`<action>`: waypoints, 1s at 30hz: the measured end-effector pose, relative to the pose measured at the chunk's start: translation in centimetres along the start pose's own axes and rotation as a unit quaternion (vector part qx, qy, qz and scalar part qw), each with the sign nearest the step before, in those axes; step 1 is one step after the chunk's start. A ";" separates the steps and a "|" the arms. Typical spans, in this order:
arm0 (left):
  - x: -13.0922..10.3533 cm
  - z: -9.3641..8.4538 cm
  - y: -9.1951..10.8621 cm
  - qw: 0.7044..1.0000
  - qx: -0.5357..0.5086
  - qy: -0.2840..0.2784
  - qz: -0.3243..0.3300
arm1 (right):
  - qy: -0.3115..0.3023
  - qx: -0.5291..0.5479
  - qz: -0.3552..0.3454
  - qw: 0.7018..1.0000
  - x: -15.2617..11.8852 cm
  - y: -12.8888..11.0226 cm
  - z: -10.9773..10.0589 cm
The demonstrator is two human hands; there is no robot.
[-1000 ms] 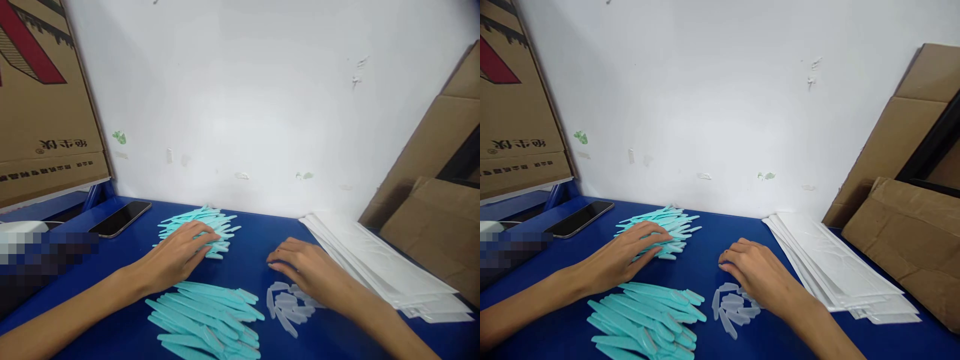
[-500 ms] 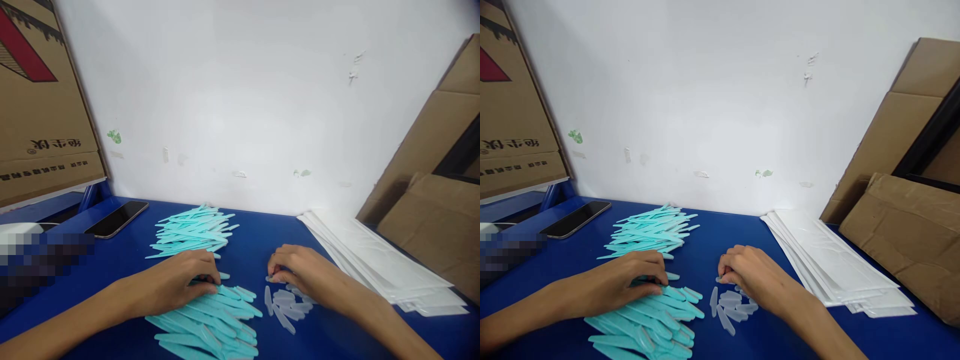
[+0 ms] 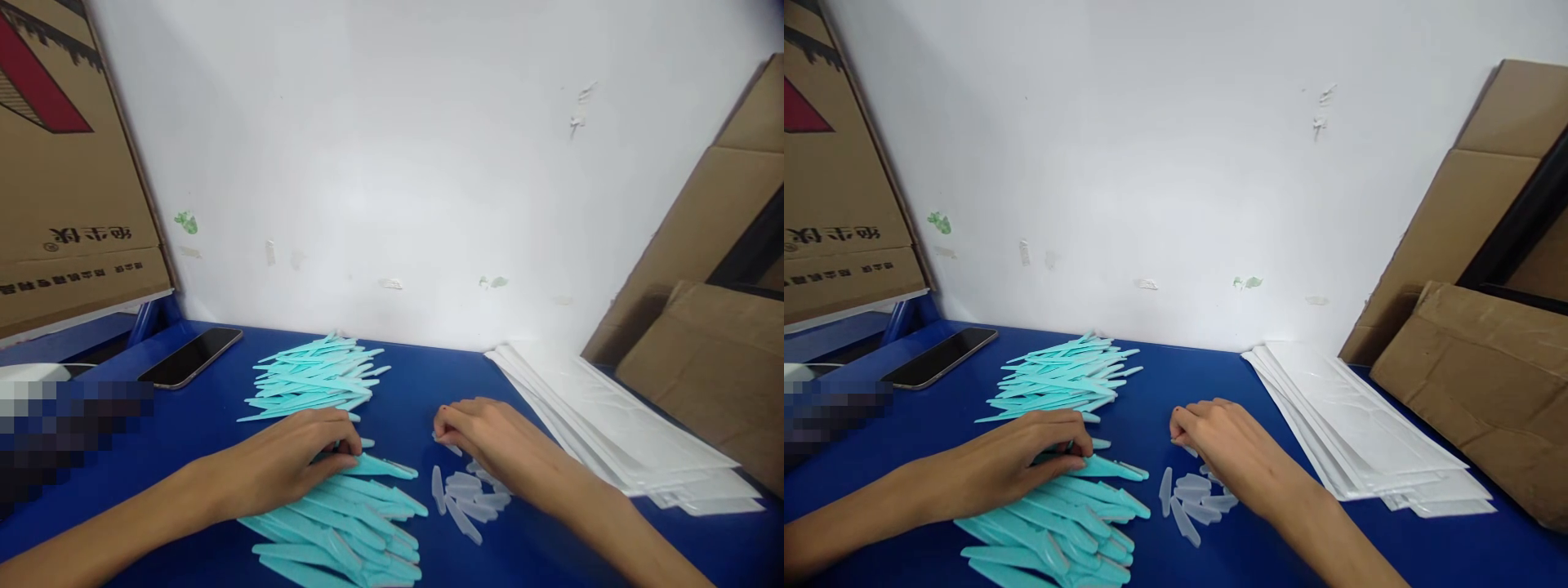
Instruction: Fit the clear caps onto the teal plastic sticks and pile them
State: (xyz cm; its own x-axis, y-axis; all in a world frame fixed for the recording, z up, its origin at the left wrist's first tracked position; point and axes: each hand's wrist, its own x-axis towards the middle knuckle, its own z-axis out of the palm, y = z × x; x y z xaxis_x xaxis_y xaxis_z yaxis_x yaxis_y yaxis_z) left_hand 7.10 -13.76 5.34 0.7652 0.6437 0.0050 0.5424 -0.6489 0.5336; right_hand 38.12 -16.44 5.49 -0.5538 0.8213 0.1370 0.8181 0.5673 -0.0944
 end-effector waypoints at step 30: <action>0.3 0.5 -0.3 0.992 0.050 0.106 0.048 | 0.228 0.246 -0.015 0.942 0.3 -2.7 1.1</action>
State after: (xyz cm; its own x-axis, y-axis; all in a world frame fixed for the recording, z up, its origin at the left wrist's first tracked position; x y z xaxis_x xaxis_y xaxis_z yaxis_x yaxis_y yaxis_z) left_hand 7.37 -13.54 4.80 0.7303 0.6414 0.2351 0.5109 -0.7413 0.4353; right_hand 35.61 -17.64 4.68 -0.3598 0.7572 0.5452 0.5697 0.6410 -0.5143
